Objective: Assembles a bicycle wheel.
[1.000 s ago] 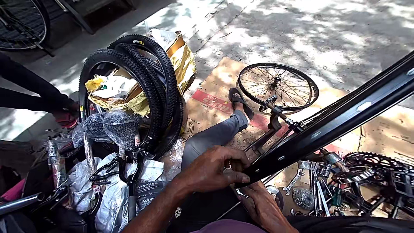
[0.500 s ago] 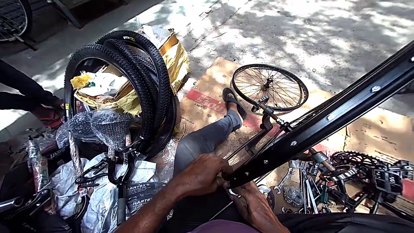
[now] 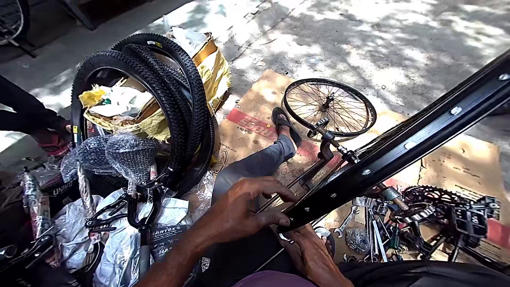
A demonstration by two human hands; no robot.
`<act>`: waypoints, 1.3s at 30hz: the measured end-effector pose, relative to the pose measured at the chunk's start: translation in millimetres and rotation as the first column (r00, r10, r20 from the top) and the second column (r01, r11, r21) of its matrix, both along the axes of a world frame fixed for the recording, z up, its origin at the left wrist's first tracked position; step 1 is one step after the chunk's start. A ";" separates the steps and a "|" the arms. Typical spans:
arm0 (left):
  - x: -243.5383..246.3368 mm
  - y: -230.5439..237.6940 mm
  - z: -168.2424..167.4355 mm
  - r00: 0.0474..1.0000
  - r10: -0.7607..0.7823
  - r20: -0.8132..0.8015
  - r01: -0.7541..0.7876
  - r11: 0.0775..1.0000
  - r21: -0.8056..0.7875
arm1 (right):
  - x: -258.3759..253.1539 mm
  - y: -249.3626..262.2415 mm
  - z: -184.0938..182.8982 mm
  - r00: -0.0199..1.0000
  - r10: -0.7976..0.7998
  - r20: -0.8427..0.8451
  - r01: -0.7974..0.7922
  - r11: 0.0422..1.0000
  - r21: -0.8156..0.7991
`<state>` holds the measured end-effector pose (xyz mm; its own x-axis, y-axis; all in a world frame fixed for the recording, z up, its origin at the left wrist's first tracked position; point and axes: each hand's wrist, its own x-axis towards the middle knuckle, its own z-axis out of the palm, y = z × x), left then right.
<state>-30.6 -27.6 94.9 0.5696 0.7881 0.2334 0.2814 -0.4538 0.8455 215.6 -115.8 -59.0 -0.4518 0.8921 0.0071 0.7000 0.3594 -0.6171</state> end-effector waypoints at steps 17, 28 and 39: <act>-2.9 -7.1 -32.5 0.964 -0.032 -0.263 0.028 0.999 -0.020 | 0.4 2.2 -3.5 1.000 0.011 0.007 -0.011 1.000 0.003; 2.9 -9.7 -61.3 0.975 0.004 0.221 0.037 0.983 -0.182 | 24.4 33.7 79.3 0.968 -0.082 -0.235 0.174 0.899 0.401; 62.7 -3.4 -35.0 0.859 0.090 0.504 -0.011 0.988 -0.157 | 12.4 66.3 118.5 0.786 0.054 -0.616 0.300 0.838 0.456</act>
<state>32.1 -31.0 59.8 0.3613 0.8595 0.3615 -0.1864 -0.3133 0.9312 228.0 -49.5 59.4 -0.0835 0.7188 0.6902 0.3238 0.6746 -0.6634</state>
